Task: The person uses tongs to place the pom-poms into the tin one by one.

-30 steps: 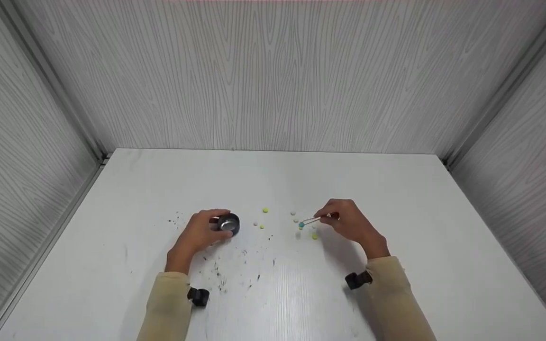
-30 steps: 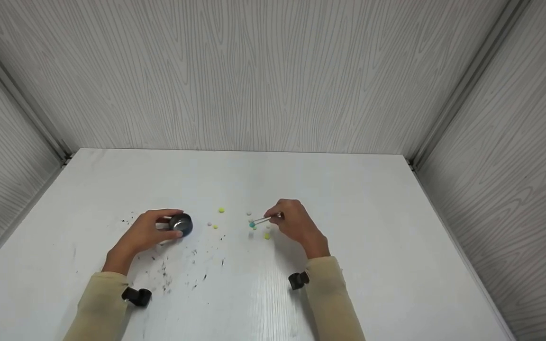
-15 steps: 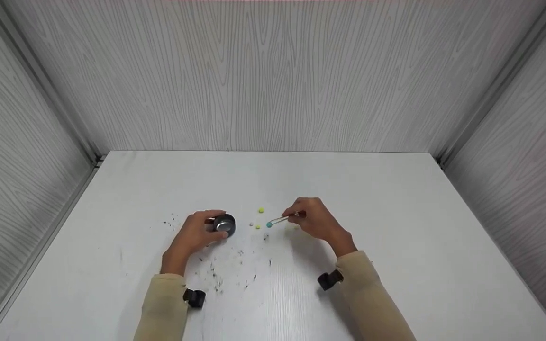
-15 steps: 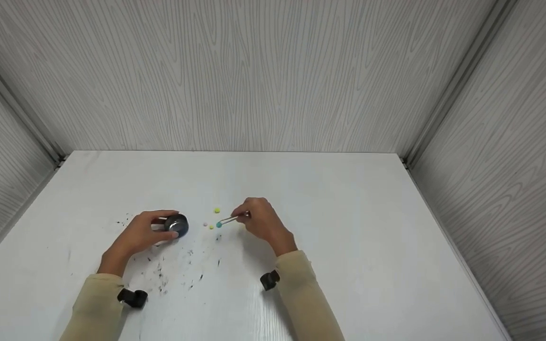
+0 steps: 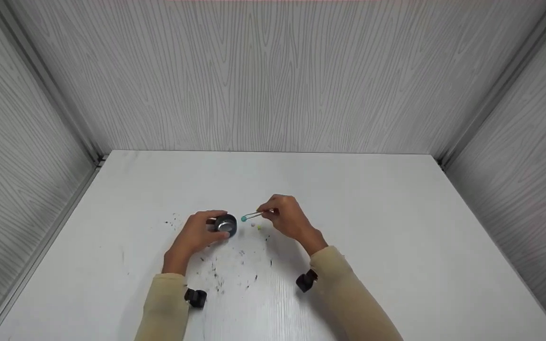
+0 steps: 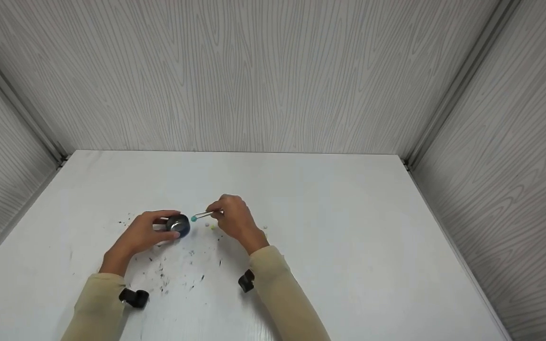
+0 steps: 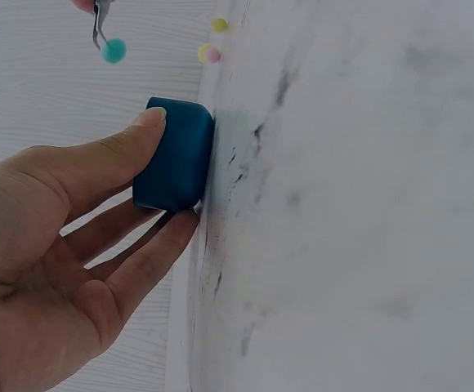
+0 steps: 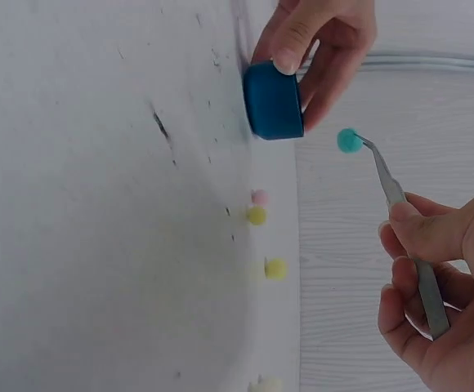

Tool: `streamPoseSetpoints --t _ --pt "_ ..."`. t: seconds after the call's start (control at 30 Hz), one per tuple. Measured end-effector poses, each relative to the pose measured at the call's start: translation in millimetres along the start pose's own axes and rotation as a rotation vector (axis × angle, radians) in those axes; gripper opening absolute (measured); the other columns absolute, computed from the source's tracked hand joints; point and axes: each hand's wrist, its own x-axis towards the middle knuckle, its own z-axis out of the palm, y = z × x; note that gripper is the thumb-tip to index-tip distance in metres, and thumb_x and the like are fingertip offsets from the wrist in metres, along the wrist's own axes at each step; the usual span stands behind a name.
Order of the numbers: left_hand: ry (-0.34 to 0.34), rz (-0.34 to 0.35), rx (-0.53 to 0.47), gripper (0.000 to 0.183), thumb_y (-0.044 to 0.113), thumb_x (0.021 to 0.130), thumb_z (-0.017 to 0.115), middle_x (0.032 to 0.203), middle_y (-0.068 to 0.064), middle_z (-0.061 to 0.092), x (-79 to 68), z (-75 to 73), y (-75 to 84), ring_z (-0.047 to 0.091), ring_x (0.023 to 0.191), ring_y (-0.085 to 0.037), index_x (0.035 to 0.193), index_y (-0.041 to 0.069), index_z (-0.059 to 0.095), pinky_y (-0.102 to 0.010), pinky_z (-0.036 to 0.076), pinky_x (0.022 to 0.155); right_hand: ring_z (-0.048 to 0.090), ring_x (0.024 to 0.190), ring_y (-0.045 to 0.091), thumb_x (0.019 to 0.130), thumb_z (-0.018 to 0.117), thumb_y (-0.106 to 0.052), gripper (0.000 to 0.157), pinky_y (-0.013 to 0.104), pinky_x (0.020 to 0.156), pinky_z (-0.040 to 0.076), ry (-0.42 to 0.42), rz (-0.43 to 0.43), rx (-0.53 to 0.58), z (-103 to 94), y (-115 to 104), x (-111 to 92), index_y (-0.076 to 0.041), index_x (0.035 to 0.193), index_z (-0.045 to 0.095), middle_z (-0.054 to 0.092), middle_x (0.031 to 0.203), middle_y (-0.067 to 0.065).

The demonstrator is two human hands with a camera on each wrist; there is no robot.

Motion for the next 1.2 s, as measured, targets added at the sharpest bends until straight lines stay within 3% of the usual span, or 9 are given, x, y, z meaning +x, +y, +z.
streamPoseSetpoints --t 0.43,0.63,0.87,1.2 --pt "-0.013 0.018 0.012 0.058 0.011 0.090 0.080 0.146 -0.021 0.060 2.0 -0.5 -1.8 0.060 0.131 -0.044 0.144 0.008 0.060 -0.059 0.047 0.111 0.071 0.087 0.021 0.094 0.071 0.000 0.016 0.029 0.075 0.059 0.019 0.044 -0.001 29.3 -10.6 9.6 -0.005 0.103 0.083 0.076 0.094 0.011" --pt "-0.018 0.040 0.018 0.057 0.010 0.091 0.078 0.146 -0.020 0.059 0.2 -0.2 0.0 0.060 0.132 -0.044 0.145 0.011 0.060 -0.059 0.047 0.111 0.071 0.087 0.021 0.094 0.071 0.000 0.016 0.031 0.076 0.060 0.019 0.073 -0.027 33.5 -8.0 11.0 -0.006 0.103 0.083 0.077 0.095 0.010" --pt "-0.019 0.068 0.039 0.054 0.009 0.092 0.077 0.138 -0.019 0.063 0.2 1.3 1.3 0.061 0.129 -0.045 0.143 0.009 0.060 -0.058 0.049 0.110 0.071 0.086 0.023 0.094 0.071 0.001 0.015 0.033 0.075 0.061 0.038 0.043 -0.017 34.7 -5.7 10.3 -0.004 0.103 0.082 0.077 0.093 0.012" --pt "-0.028 0.058 0.048 0.055 0.009 0.094 0.075 0.138 -0.017 0.062 -0.8 0.6 0.9 0.060 0.132 -0.043 0.146 0.013 0.059 -0.059 0.047 0.112 0.072 0.089 0.021 0.093 0.072 0.002 0.017 0.032 0.077 0.061 0.026 0.088 -0.011 38.5 -4.6 8.5 -0.005 0.105 0.082 0.078 0.097 0.009"
